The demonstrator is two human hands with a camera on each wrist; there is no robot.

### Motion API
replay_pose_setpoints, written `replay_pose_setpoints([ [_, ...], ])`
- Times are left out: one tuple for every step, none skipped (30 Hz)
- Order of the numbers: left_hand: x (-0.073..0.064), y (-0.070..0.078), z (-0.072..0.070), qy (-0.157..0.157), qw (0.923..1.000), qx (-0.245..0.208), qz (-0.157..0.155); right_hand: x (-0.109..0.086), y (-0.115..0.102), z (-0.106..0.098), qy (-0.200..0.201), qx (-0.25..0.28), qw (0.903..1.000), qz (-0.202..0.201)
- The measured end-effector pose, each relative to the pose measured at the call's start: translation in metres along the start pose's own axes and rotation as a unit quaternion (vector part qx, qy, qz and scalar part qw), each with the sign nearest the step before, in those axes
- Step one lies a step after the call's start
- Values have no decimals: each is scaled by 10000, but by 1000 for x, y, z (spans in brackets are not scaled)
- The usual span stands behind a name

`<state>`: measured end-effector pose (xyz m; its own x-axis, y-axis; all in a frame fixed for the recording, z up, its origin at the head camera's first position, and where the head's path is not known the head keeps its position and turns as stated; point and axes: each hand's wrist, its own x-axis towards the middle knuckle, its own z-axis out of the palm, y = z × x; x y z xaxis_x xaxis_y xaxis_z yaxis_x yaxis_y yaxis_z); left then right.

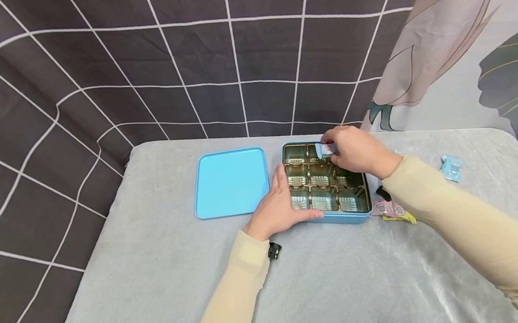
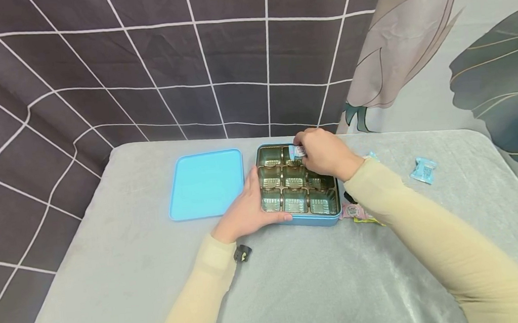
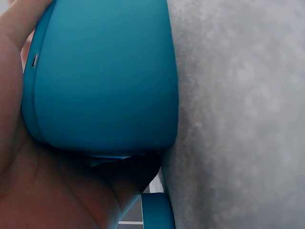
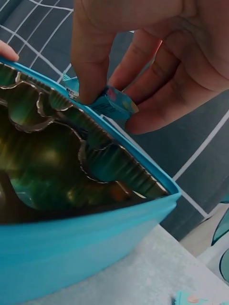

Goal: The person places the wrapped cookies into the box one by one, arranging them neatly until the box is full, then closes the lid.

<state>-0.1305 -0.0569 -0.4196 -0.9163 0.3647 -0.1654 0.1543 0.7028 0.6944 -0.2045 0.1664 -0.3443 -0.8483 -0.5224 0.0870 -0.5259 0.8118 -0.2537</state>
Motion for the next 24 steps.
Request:
replay_pose_setpoints([
  [0, 0, 0, -3, 10000, 0, -3, 1, -1, 1, -10, -5, 10000, -10],
  [0, 0, 0, -5, 10000, 1, -8, 2, -1, 2, -21, -4, 10000, -12],
  [0, -1, 0, -5, 10000, -11, -12, 3, -2, 3, -25, -2, 10000, -4],
  [0, -1, 0, -7, 10000, -9, -13, 3, -2, 4, -35, -4, 10000, -3],
  [0, 0, 0, -13, 10000, -17, -17, 4, -2, 5, -45, -4, 10000, -5],
  [0, 0, -1, -16, 10000, -14, -20, 5, -3, 6, -56, -9, 10000, -2],
  [0, 0, -1, -25, 10000, -8, -19, 6, -3, 7, -61, -17, 10000, 4],
  [0, 0, -1, -26, 10000, -3, -12, 6, -3, 8, -65, -23, 10000, 12],
  [0, 0, -1, -27, 10000, 7, -5, 7, -3, 9, -66, -33, 10000, 12],
  [0, 1, -1, -27, 10000, 23, 8, 7, -3, 9, -72, -42, 10000, 14],
  [-1, 1, -1, -23, 10000, 27, 18, 8, -3, 10, -76, -49, 10000, 23],
  [0, 1, -1, -19, 10000, 31, 22, 9, -3, 10, -87, -44, 9999, 36],
  [0, 1, -1, -19, 10000, 31, 23, 9, -3, 11, -91, -39, 9999, 50],
  [0, 1, -1, -13, 10000, 29, 24, 10, -3, 12, -103, -40, 9999, 71],
  [0, 1, -1, -7, 10000, 35, 20, 11, -3, 12, -111, -40, 9999, 88],
  [0, 0, -1, -3, 10000, 32, 18, 11, -3, 13, -125, -34, 9999, 104],
  [0, 0, -1, -1, 10000, 25, 13, 12, -4, 13, -146, -20, 9998, 113],
  [0, 0, -1, -3, 10000, 22, 5, 12, -4, 13, -164, -8, 9998, 120],
  [0, 0, -1, -1, 10000, 30, 6, 13, -4, 14, -178, -6, 9998, 130],
  [0, 0, -1, 2, 10000, 38, 11, 13, -4, 14, -189, -4, 9997, 133],
  [0, 0, -1, 4, 10000, 37, 15, 13, -4, 14, -195, 3, 9997, 138],
  [0, 0, -1, 0, 10000, 34, 19, 14, -4, 14, -197, 12, 9997, 132],
  [0, 0, -1, -3, 10000, 40, 21, 14, -4, 14, -199, 18, 9997, 132],
  [0, 0, -1, -6, 10000, 40, 23, 14, -4, 14, -200, 14, 9997, 129],
])
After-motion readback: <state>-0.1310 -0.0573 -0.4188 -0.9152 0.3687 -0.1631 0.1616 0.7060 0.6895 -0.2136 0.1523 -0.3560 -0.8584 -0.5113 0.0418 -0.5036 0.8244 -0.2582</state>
